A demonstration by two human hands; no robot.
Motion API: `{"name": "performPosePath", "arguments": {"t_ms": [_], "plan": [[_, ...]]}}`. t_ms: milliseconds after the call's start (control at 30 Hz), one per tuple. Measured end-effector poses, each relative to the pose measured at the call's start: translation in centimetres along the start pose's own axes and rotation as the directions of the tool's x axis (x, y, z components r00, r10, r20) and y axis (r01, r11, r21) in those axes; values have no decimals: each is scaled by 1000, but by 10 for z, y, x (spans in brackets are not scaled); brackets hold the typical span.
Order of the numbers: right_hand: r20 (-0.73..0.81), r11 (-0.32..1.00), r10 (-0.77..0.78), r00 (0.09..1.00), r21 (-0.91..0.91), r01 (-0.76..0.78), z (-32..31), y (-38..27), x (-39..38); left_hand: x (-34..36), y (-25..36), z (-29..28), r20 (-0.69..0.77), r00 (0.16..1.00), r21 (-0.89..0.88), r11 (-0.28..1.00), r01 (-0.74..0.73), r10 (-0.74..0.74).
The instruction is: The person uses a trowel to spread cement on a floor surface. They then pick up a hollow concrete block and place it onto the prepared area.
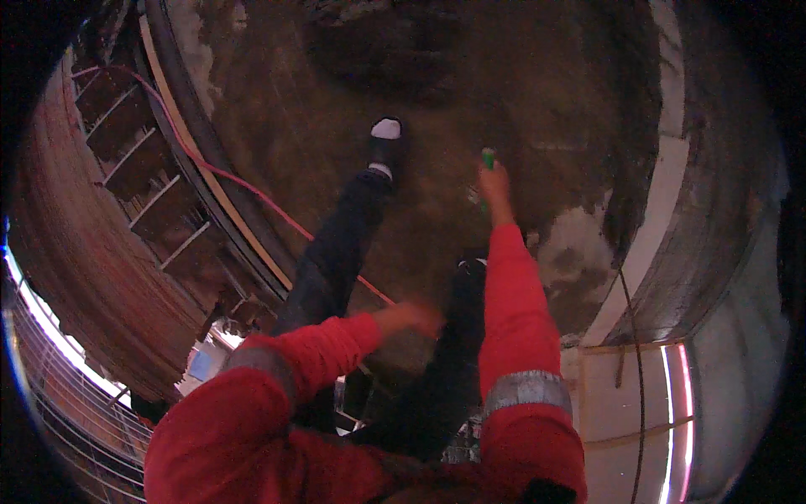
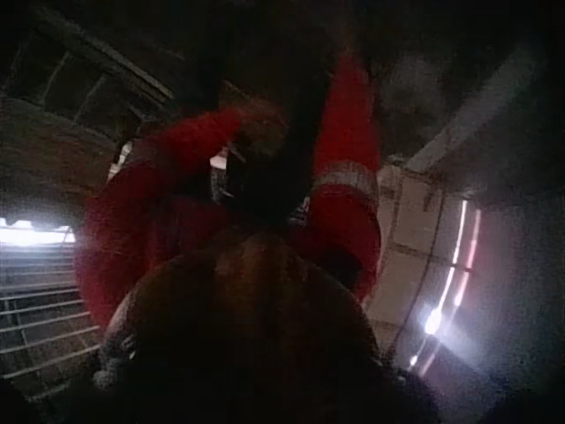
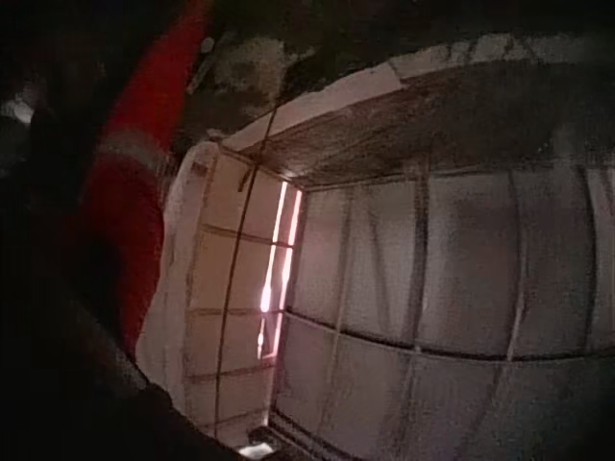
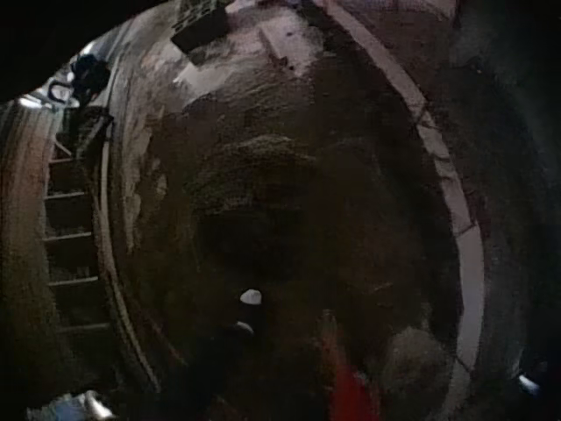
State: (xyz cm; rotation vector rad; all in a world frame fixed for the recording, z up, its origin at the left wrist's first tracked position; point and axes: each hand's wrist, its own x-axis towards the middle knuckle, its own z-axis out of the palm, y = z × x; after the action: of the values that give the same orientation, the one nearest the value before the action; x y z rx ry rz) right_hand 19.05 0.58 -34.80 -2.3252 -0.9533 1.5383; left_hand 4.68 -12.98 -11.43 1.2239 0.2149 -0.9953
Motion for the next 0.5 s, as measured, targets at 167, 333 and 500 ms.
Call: {"name": "performPosePath", "arguments": {"t_ms": [167,333,500], "plan": [[-163,946,321,933,5,-325,122,-49,13,-29,20,-14,-265,948,-103,973,-208,175],[121,832,185,975,510,-220,202,-198,28,-71,22,-14,-616,764,-285,849,-445,193],[395,522,80,915,766,-376,181,-214,52,-88,25,-22,-742,648,-323,755,-570,172]]}}
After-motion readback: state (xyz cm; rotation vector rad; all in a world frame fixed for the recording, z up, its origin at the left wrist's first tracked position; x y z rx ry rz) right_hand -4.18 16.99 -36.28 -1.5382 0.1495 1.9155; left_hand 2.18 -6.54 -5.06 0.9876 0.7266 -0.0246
